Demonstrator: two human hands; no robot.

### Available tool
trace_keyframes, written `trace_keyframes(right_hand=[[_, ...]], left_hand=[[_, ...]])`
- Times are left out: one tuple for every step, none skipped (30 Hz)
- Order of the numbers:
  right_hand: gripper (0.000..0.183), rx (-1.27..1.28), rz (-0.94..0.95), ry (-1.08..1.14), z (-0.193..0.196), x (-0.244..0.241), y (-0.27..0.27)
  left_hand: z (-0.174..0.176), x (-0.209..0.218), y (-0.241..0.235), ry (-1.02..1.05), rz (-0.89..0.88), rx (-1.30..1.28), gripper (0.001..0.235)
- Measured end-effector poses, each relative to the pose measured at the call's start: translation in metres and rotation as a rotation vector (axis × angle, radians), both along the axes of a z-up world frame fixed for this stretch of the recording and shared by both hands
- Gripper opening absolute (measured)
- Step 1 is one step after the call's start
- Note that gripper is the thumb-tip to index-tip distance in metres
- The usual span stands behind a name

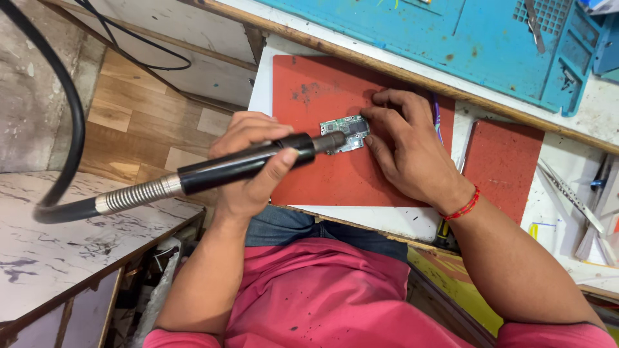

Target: The person cleans a small circuit board with a brush and then uses a hot air gun to heat specific components. The board is held steady on a red mat while the person alternates between brushing and applying heat.

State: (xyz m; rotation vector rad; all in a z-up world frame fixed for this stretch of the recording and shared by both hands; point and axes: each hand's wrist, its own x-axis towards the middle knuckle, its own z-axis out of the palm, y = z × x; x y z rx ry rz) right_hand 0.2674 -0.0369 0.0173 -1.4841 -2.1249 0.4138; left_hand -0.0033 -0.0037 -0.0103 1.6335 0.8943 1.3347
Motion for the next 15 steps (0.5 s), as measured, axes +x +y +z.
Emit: trace_keyframes(right_hand=[[0.036, -0.002, -0.009, 0.04, 0.005, -0.001, 0.001], [0.033, -0.009, -0.024, 0.082, 0.012, -0.003, -0.001], [0.031, -0.016, -0.039, 0.125, 0.02, -0.006, -0.003], [0.031, 0.089, -0.019, 0.091, 0.033, -0.007, -0.009], [0.03, 0.193, 0.002, 0.056, 0.048, -0.008, -0.021], [0.03, 0.304, 0.038, 0.018, 0.063, -0.007, -0.032], [0.03, 0.321, 0.089, -0.02, 0.076, -0.007, -0.047], [0.031, 0.291, 0.143, -0.058, 0.085, -0.006, -0.066], [0.031, 0.249, 0.201, -0.096, 0.092, -0.004, -0.086], [0.031, 0.178, 0.238, -0.135, 0.091, -0.002, -0.105], [0.031, 0.102, 0.261, -0.173, 0.092, 0.001, -0.126], [0.031, 0.02, 0.268, -0.213, 0.089, 0.001, -0.143], [0.031, -0.049, 0.275, -0.246, 0.086, 0.002, -0.157], [0.031, -0.084, 0.266, -0.268, 0.083, 0.002, -0.167], [0.032, -0.115, 0.26, -0.288, 0.079, -0.001, -0.173]], left_hand=[[0.001, 0.001, 0.0, -0.019, 0.022, -0.015, 0.025], [0.002, 0.001, -0.001, -0.07, 0.048, -0.084, 0.026], [0.003, 0.001, -0.001, -0.12, 0.074, -0.154, 0.027], [0.005, 0.002, 0.0, -0.173, 0.101, -0.217, 0.028], [0.007, 0.002, 0.002, -0.11, 0.052, -0.134, 0.027], [0.009, 0.001, 0.002, -0.052, 0.022, -0.048, 0.025], [0.009, 0.001, 0.003, 0.007, -0.008, 0.036, 0.024], [0.009, -0.001, 0.002, 0.025, 0.005, 0.005, 0.025], [0.009, -0.002, 0.003, 0.041, 0.017, -0.026, 0.026], [0.007, -0.002, 0.001, 0.06, 0.013, -0.063, 0.027], [0.006, -0.002, 0.0, 0.02, 0.026, -0.08, 0.027], [0.005, -0.001, 0.001, -0.022, 0.022, -0.092, 0.027], [0.004, 0.002, 0.001, -0.063, 0.019, -0.104, 0.027], [0.004, 0.004, 0.002, -0.083, 0.014, -0.117, 0.027], [0.004, 0.005, 0.004, -0.102, 0.01, -0.129, 0.027]])
